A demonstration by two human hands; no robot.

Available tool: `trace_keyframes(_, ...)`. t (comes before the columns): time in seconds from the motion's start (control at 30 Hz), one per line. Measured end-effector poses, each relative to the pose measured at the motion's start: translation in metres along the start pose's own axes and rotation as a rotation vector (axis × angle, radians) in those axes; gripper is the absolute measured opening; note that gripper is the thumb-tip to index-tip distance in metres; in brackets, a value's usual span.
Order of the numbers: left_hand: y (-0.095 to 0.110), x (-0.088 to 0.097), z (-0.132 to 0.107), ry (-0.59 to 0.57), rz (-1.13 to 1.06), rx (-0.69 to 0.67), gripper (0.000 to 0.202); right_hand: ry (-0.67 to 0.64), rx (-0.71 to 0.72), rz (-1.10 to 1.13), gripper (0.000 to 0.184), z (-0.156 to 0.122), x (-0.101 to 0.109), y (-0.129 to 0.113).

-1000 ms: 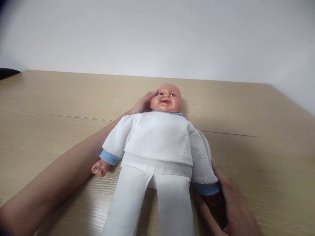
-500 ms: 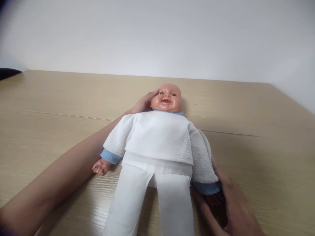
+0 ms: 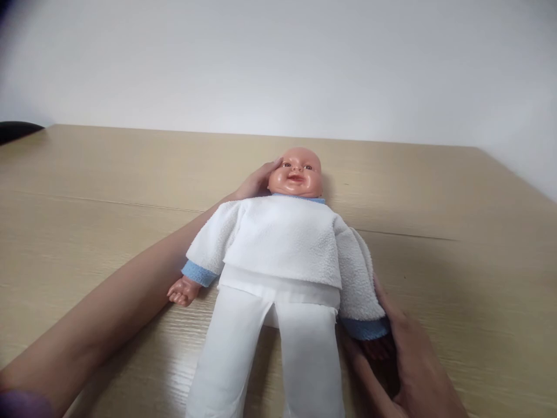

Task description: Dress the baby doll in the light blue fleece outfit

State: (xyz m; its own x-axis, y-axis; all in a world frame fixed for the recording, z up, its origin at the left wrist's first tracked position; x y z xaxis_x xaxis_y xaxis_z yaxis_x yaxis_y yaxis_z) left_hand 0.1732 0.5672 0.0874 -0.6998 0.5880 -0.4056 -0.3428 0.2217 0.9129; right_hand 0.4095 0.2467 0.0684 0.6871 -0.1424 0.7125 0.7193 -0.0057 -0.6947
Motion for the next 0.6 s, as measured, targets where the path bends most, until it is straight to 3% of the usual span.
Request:
trace_keyframes(0.3,0.0019,-0.007,-0.0062,0.007,-0.001,0.031,0.057,-0.018,0.12,-0.009,0.069,0.0072,0.0016,-0.0064)
trace_keyframes(0.6,0.0011,-0.0075,-0.0044,0.01,-0.003,0.01,0.06,-0.028,0.087,0.031,0.072,0.0105,0.0,-0.0107)
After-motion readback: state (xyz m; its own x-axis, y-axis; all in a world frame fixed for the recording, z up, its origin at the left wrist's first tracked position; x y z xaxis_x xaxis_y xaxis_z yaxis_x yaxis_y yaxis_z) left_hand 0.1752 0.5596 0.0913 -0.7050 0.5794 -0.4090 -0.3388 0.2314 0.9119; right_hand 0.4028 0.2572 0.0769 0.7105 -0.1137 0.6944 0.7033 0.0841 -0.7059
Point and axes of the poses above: each hand's wrist, its own z-axis towards the middle knuckle, its own x-axis out of the back of the hand, y = z × x, the point moved 3 cm from there along z, towards the middle knuckle, and after that the axes turned 11 degrees about z, right-handed, at the moved point
